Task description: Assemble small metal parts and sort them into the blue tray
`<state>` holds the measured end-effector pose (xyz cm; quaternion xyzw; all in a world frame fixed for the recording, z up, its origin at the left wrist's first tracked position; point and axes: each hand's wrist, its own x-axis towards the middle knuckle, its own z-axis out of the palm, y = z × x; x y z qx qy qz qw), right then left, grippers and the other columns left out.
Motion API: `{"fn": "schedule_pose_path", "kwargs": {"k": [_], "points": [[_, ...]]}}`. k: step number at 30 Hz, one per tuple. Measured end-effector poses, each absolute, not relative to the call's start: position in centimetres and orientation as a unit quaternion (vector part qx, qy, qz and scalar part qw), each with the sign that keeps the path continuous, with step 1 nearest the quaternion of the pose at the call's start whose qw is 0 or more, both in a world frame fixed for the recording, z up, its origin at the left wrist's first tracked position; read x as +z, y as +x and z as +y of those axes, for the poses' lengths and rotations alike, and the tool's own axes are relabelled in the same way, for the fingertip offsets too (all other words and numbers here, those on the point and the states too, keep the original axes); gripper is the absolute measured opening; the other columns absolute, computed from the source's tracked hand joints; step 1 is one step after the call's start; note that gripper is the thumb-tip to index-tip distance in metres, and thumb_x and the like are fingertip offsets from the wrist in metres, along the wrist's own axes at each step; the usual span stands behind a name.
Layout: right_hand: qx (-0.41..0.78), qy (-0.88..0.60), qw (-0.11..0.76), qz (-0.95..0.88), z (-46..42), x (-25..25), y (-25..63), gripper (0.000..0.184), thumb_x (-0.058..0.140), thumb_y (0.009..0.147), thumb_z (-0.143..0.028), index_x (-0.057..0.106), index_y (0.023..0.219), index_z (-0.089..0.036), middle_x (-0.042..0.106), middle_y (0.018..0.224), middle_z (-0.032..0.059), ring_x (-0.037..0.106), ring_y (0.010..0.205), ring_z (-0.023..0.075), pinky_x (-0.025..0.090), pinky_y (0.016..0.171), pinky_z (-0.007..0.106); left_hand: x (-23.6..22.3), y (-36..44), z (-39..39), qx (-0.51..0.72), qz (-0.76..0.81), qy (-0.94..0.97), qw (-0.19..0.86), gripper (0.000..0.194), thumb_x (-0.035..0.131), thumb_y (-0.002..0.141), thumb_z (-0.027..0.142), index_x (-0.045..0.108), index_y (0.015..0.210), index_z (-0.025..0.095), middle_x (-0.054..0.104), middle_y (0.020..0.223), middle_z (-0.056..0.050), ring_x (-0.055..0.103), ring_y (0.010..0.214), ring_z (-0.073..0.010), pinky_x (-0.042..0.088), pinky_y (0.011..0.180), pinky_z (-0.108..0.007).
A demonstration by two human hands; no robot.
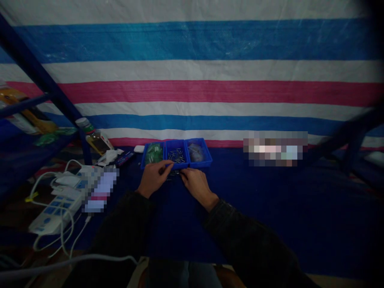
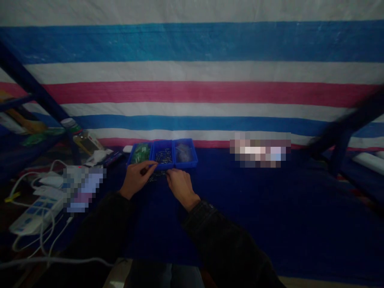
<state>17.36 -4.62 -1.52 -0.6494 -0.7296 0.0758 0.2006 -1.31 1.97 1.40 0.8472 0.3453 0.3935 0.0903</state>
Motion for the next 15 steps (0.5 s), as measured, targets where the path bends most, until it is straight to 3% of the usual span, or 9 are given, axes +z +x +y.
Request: {"fn": "schedule_pose_path", "kwargs": {"k": [10,15], "points": [[0.089,-0.648,0.19,-0.732,-4.95,-0.91,17.4,0.021,0.044,0.104,-0.025,0.065,0.103,-0.024,0.075,0.104,0.0047,0.07,0.091,0.0197,0.042,0.073,0.028,1.07,-0.84,1.14,0.341,0.339,0.866,0.14,0.023,0.061,0.098,0.035,0.076,0.106,0.02,0.065,0.06,0.003,0.057,0.052,-0.0099,0.044,0.057,-0.021],[0.062,-0.632,0.256,-0.729,-5.45,-1.12,17.58,0.016,0.047,0.103,-0.024,0.062,0.099,-0.024,0.074,0.097,0.0057,0.07,0.083,0.0212,0.04,0.067,0.029,1.27,-1.17,1.12,0.352,0.324,0.871,0.11,0.021,0.059,0.099,0.032,0.075,0.107,0.021,0.077,0.091,-0.002,0.069,0.073,-0.0141,0.054,0.073,-0.027]]}}
